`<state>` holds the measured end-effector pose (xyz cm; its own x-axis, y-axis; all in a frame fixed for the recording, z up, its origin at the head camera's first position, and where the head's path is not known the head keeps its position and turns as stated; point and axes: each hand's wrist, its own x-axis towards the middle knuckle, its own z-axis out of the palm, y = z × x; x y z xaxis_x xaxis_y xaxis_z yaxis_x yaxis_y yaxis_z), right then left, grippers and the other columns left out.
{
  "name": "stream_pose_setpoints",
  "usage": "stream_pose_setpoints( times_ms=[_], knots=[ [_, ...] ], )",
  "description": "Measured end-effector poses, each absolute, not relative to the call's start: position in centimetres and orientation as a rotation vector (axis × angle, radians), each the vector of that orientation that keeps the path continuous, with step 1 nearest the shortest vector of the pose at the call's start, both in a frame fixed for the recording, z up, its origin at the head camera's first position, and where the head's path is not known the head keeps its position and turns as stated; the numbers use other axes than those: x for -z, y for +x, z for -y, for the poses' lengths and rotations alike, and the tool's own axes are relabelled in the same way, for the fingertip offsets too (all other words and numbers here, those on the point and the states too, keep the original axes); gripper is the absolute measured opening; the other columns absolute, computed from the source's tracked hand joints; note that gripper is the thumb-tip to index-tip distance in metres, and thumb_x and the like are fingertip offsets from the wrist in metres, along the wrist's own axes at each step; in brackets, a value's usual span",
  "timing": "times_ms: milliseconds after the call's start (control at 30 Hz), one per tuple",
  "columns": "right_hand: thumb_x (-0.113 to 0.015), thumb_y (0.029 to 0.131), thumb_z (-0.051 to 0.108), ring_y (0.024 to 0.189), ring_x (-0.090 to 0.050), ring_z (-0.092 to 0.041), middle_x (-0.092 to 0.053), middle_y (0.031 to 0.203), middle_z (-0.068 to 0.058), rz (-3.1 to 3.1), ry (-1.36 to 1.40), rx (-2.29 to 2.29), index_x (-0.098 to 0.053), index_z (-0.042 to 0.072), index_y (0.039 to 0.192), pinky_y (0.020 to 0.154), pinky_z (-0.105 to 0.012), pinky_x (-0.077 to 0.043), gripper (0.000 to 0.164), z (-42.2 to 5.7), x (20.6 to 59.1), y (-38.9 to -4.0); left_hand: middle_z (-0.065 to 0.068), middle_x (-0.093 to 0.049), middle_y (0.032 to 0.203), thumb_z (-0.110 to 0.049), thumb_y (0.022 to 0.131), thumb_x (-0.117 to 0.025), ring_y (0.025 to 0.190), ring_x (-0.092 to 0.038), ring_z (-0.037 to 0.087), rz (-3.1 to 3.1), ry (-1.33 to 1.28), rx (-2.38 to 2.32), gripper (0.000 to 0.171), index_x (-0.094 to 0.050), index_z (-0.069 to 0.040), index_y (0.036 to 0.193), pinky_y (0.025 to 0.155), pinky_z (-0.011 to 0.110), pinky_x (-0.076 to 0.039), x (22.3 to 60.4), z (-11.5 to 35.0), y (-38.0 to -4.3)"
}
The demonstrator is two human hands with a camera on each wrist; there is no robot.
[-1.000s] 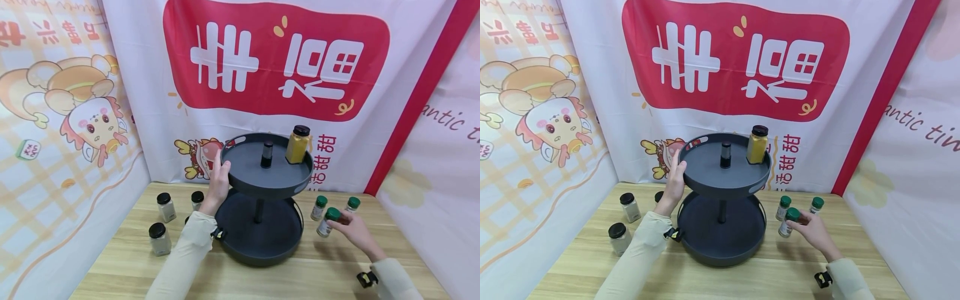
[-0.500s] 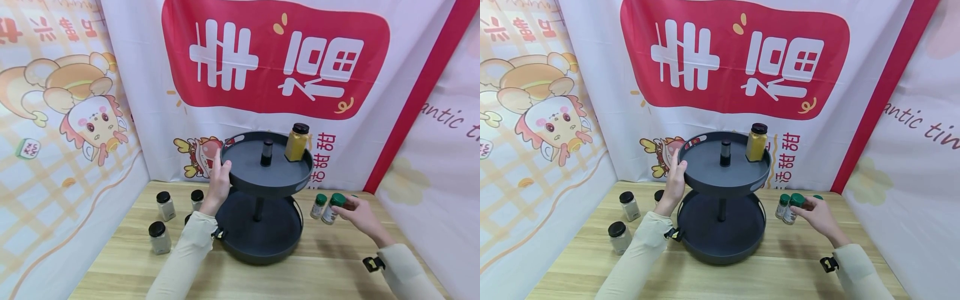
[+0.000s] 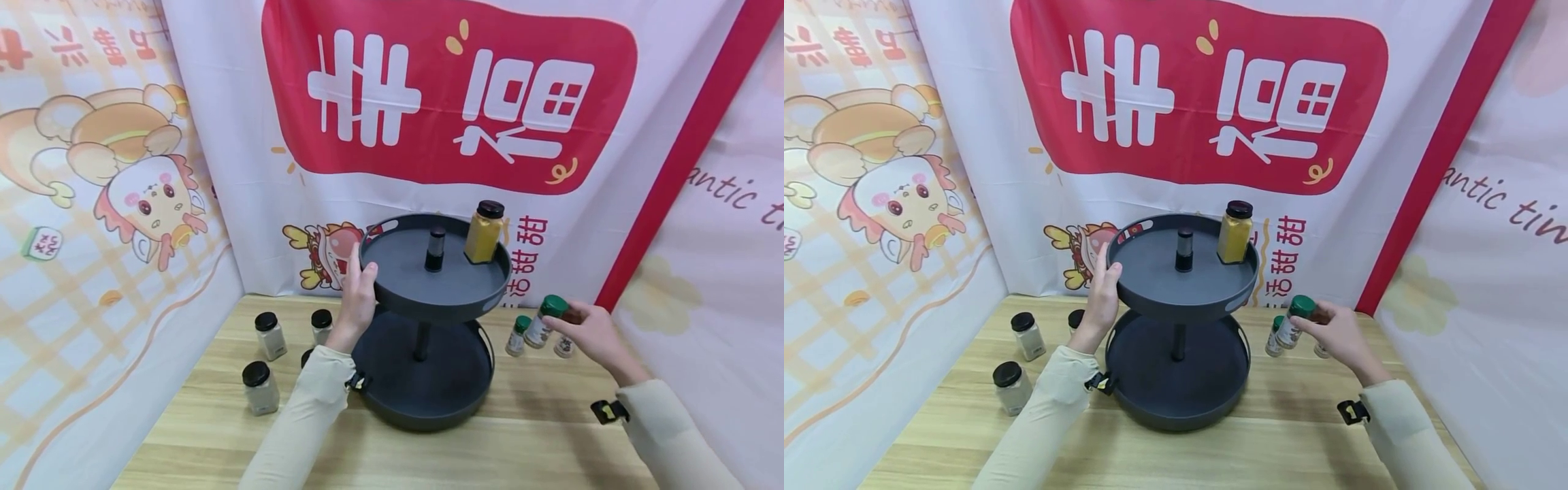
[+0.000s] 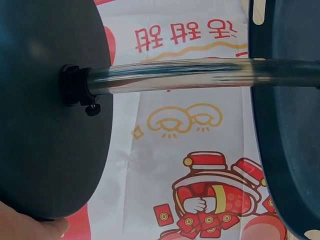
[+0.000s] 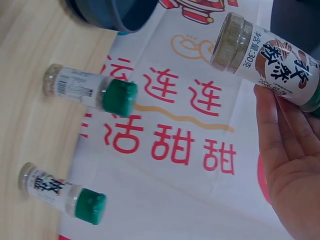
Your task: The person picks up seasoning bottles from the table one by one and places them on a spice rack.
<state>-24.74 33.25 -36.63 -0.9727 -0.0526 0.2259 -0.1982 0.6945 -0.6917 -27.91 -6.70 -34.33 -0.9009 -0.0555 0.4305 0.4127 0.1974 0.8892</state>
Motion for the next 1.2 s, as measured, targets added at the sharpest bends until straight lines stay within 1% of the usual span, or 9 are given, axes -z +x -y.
stream_pose_setpoints(
  times_ms=[133,300,433,600,700,900,1000,1133,1200],
  knots=[
    [-0.065,0.087,0.045,0.083,-0.058,-0.025,-0.066,0.097,-0.013,2.7,0.209,-1.117,-0.064,0.003,0.109,0.07,-0.032,-0.05,0.047,-33.0,35.4,-24.8,0.0,-0.006,0.158,-0.035,0.099,-0.031,0.141,-0.008,0.017,2.11,-0.329,1.748,0.062,-0.007,-0.017,0.153,0.112,0.049,-0.007,34.3,6.7,-27.8],
    [-0.066,0.088,0.039,0.078,-0.058,-0.021,-0.066,0.093,-0.012,2.645,0.252,-1.086,-0.065,0.003,0.104,0.067,-0.027,-0.049,0.039,-32.9,34.0,-24.8,0.0,-0.005,0.158,-0.032,0.1,-0.031,0.142,-0.006,0.017,2.115,-0.325,1.75,0.061,-0.006,-0.016,0.153,0.112,0.05,-0.006,34.3,6.6,-27.6],
    [-0.065,0.088,0.04,0.079,-0.057,-0.021,-0.065,0.094,-0.012,2.63,0.26,-1.069,-0.065,0.005,0.103,0.068,-0.026,-0.049,0.038,-32.8,33.0,-24.9,0.001,-0.005,0.158,-0.031,0.1,-0.032,0.142,-0.004,0.017,2.106,-0.323,1.744,0.062,-0.006,-0.016,0.153,0.112,0.05,-0.004,34.1,6.4,-27.5],
    [-0.063,0.088,0.043,0.085,-0.057,-0.023,-0.065,0.101,-0.013,2.635,0.21,-1.096,-0.063,0.005,0.111,0.071,-0.03,-0.049,0.045,-32.8,32.4,-25.1,0.001,-0.005,0.158,-0.03,0.099,-0.034,0.142,-0.002,0.017,2.11,-0.312,1.732,0.063,-0.006,-0.015,0.153,0.112,0.05,-0.004,34.0,6.3,-27.4],
    [-0.063,0.088,0.044,0.087,-0.057,-0.021,-0.065,0.106,-0.013,2.621,0.194,-1.12,-0.062,0.005,0.116,0.073,-0.029,-0.048,0.048,-32.8,32.2,-25.1,0.002,-0.006,0.158,-0.031,0.099,-0.035,0.142,-0.004,0.017,2.111,-0.308,1.722,0.064,-0.006,-0.013,0.153,0.112,0.049,-0.006,34.0,6.2,-27.3],
    [-0.065,0.089,0.038,0.083,-0.059,-0.016,-0.067,0.102,-0.008,2.565,0.252,-1.124,-0.064,0.005,0.116,0.072,-0.024,-0.048,0.042,-32.4,31.2,-25.1,0.004,-0.008,0.157,-0.031,0.099,-0.038,0.142,-0.008,0.018,2.109,-0.301,1.709,0.064,-0.008,-0.012,0.153,0.113,0.046,-0.009,34.0,6.1,-27.1],
    [-0.065,0.089,0.039,0.083,-0.059,-0.014,-0.068,0.1,-0.005,2.555,0.251,-1.131,-0.064,0.006,0.115,0.074,-0.028,-0.047,0.042,-32.1,30.4,-25.0,0.004,-0.008,0.157,-0.032,0.099,-0.038,0.141,-0.009,0.018,2.115,-0.288,1.708,0.064,-0.009,-0.012,0.153,0.113,0.046,-0.01,34.1,6.1,-26.9],
    [-0.064,0.088,0.042,0.085,-0.059,-0.015,-0.067,0.102,-0.007,2.544,0.235,-1.128,-0.064,0.007,0.115,0.077,-0.034,-0.045,0.044,-31.5,29.3,-25.1,0.004,-0.007,0.158,-0.038,0.099,-0.036,0.142,-0.009,0.019,2.122,-0.295,1.701,0.066,-0.008,-0.013,0.153,0.113,0.047,-0.01,34.1,6.2,-26.7],
    [-0.064,0.088,0.043,0.086,-0.059,-0.015,-0.067,0.104,-0.008,2.545,0.231,-1.127,-0.063,0.007,0.116,0.077,-0.035,-0.045,0.046,-31.3,28.8,-25.1,0.004,-0.007,0.157,-0.04,0.099,-0.036,0.142,-0.008,0.019,2.12,-0.293,1.694,0.067,-0.007,-0.013,0.153,0.113,0.047,-0.009,34.1,6.2,-26.7]
  ],
)
